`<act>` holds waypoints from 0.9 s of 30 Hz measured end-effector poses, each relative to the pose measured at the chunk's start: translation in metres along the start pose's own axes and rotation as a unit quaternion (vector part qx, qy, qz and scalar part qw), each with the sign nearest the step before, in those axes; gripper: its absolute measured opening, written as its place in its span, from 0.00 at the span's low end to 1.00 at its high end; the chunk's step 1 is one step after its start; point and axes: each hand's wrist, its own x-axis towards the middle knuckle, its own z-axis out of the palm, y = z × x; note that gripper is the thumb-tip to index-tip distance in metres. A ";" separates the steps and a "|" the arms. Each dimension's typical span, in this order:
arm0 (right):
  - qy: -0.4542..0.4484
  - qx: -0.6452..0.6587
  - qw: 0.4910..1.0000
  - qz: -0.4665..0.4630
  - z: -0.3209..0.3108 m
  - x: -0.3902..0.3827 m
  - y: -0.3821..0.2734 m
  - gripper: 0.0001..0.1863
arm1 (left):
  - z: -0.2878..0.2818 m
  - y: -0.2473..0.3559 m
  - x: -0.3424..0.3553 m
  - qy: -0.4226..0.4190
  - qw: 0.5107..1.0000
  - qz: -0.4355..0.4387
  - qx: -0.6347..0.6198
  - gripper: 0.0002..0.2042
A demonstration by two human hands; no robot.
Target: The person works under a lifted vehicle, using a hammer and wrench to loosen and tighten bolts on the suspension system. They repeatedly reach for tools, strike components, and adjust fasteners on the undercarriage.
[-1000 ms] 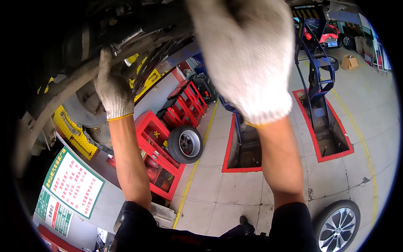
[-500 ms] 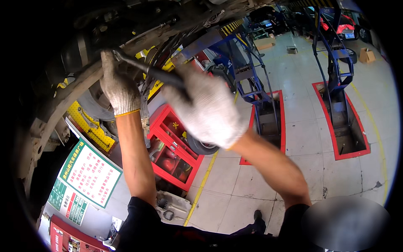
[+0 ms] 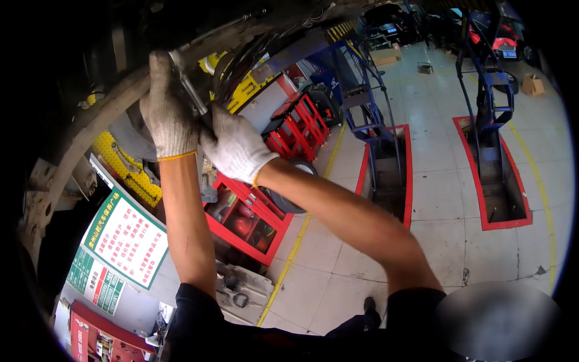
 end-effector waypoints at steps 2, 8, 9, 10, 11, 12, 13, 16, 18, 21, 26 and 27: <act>-0.274 -0.103 0.947 0.136 -0.083 0.009 -0.044 0.18 | -0.032 -0.008 -0.006 0.023 0.998 0.024 0.053 0.22; -0.266 -0.236 0.923 0.150 -0.166 0.088 -0.124 0.17 | -0.011 -0.013 -0.007 0.023 0.998 0.059 -0.007 0.27; -0.212 -0.170 0.958 0.087 -0.139 0.057 -0.091 0.14 | -0.028 -0.016 -0.009 0.021 0.998 0.059 0.018 0.26; -0.157 -0.126 0.979 0.013 -0.117 0.028 -0.063 0.11 | -0.033 -0.016 -0.008 0.019 0.998 0.063 0.021 0.25; -0.106 -0.052 0.990 0.072 -0.086 0.014 -0.064 0.11 | -0.026 -0.013 -0.006 0.030 0.997 0.071 -0.005 0.22; -0.042 0.020 0.992 0.121 -0.061 0.001 -0.058 0.11 | -0.018 -0.011 -0.006 0.014 0.999 0.049 -0.002 0.22; 0.038 0.053 0.986 0.152 -0.021 -0.009 -0.042 0.09 | -0.012 -0.005 -0.007 -0.002 1.000 0.030 0.002 0.22; 0.146 0.090 0.982 0.074 0.047 0.004 -0.017 0.11 | -0.003 0.007 -0.011 -0.044 0.998 -0.011 -0.044 0.17; 0.038 0.052 0.995 0.073 0.014 0.004 -0.012 0.17 | -0.006 0.007 -0.006 -0.055 0.998 0.008 0.018 0.17; -0.311 -0.121 0.932 0.141 -0.102 0.027 -0.075 0.19 | -0.036 0.006 -0.022 0.011 0.999 -0.048 0.021 0.26; -0.241 -0.201 0.944 0.103 -0.165 0.093 -0.115 0.18 | -0.014 -0.004 -0.010 -0.001 0.999 -0.003 -0.033 0.26; -0.276 -0.114 0.942 0.152 -0.138 0.069 -0.093 0.16 | -0.023 -0.006 -0.012 0.004 1.000 -0.002 -0.010 0.26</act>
